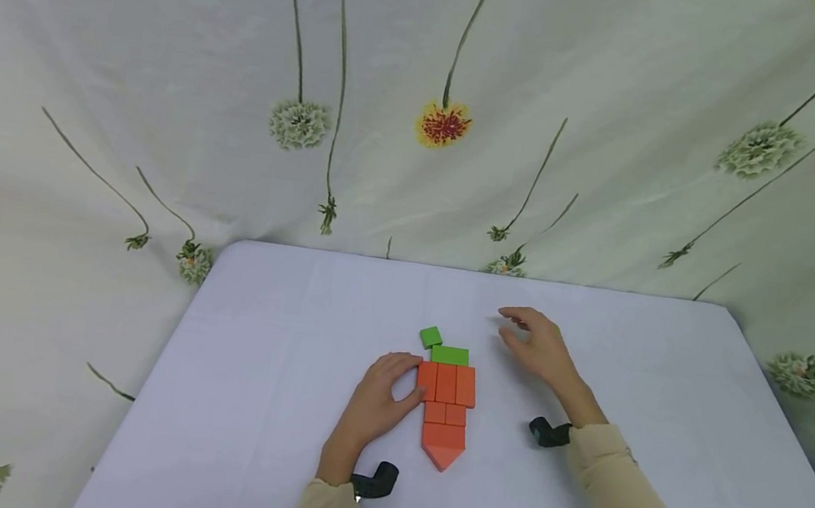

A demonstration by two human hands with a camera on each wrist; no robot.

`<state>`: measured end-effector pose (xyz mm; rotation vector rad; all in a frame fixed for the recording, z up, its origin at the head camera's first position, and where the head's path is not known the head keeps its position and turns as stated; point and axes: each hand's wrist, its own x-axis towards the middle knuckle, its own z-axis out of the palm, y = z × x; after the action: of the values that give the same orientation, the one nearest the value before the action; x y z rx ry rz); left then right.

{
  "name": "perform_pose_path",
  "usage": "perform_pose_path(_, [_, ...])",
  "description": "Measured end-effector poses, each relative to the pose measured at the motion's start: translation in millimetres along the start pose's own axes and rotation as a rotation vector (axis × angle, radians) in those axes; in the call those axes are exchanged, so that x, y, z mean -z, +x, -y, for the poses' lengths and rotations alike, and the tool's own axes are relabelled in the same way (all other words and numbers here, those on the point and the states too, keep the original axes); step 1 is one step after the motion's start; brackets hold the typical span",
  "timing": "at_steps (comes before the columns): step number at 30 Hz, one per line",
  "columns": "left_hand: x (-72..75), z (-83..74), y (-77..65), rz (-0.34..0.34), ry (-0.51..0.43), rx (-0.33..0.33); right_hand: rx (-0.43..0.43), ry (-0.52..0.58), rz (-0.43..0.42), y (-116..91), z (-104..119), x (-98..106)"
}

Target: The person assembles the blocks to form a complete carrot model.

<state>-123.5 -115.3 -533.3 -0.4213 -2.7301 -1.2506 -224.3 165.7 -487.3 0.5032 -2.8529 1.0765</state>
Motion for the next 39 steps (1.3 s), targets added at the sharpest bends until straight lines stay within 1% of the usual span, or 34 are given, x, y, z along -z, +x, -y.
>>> perform_pose_path(8, [0.1, -1.0, 0.0, 0.012, -0.009, 0.018, -0.101, -0.042, -0.055, -5.7, -13.0, 9.9])
perform_pose_path(15, [-0.4, -0.3, 0.3, -0.004, 0.004, 0.0, -0.107, -0.072, -0.107, -7.0, -27.7, 15.4])
perform_pose_path(18, [-0.7, -0.1, 0.2, -0.002, 0.006, 0.005, -0.113, -0.079, -0.123, -8.7, -32.7, 16.4])
perform_pose_path(27, [0.2, -0.5, 0.2, 0.001, 0.0, -0.001, -0.146, -0.084, -0.124, -12.9, -42.9, 17.4])
perform_pose_path(34, [0.8, -1.5, 0.2, -0.007, -0.002, -0.007, -0.182, -0.105, -0.123, -16.6, -41.6, 18.8])
perform_pose_path(39, [0.4, -1.7, 0.0, -0.019, 0.017, -0.02, -0.174, -0.095, -0.122, -16.9, -38.2, 16.5])
